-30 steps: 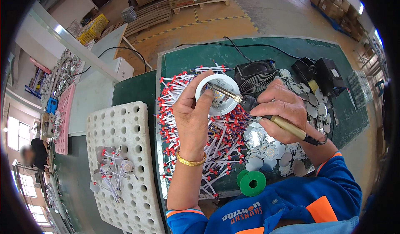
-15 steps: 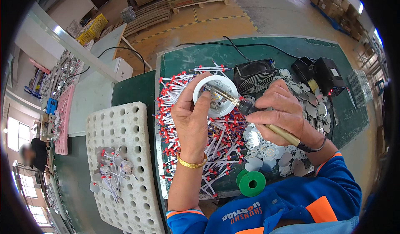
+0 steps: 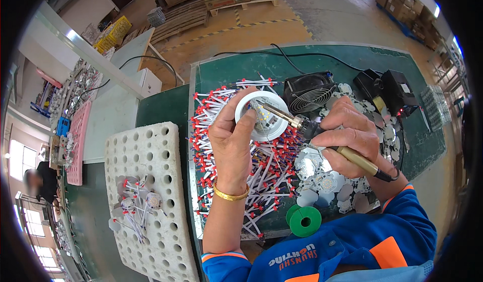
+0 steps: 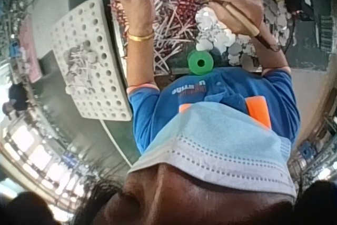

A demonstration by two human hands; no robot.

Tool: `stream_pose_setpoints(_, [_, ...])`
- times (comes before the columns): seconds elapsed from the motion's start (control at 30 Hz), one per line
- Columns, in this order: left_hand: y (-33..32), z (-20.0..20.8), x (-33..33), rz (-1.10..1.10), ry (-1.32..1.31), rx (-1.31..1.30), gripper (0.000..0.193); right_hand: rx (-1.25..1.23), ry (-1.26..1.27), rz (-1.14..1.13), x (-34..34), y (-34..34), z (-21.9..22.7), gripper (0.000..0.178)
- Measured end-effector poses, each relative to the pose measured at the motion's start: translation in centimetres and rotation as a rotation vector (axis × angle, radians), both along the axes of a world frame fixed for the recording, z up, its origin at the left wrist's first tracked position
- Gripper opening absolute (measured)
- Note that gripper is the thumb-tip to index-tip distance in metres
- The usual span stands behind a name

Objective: The person solders wires to LED circuit boards using a soldering iron. The person then fits an LED board into a plastic light fixture casing and presses the components inside using a small metal blade.

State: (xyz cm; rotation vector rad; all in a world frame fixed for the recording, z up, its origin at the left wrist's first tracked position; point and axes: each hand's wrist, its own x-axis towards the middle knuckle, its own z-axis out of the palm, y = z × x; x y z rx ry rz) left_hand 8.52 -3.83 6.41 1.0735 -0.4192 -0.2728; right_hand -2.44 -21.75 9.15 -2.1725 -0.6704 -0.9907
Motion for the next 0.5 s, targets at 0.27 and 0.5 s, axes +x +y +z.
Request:
stream_pose_setpoints(0.27, [0.0,-0.07,-0.03,0.019,-0.026,0.022,0.032,-0.018,0.042,0.016,0.3,0.25,0.07,0.034])
stream_pose_setpoints(0.5, [0.0,0.06,-0.11,0.009,-0.025,0.02,0.032,-0.067,-0.002,-0.007,0.66,0.29,-0.13,0.034])
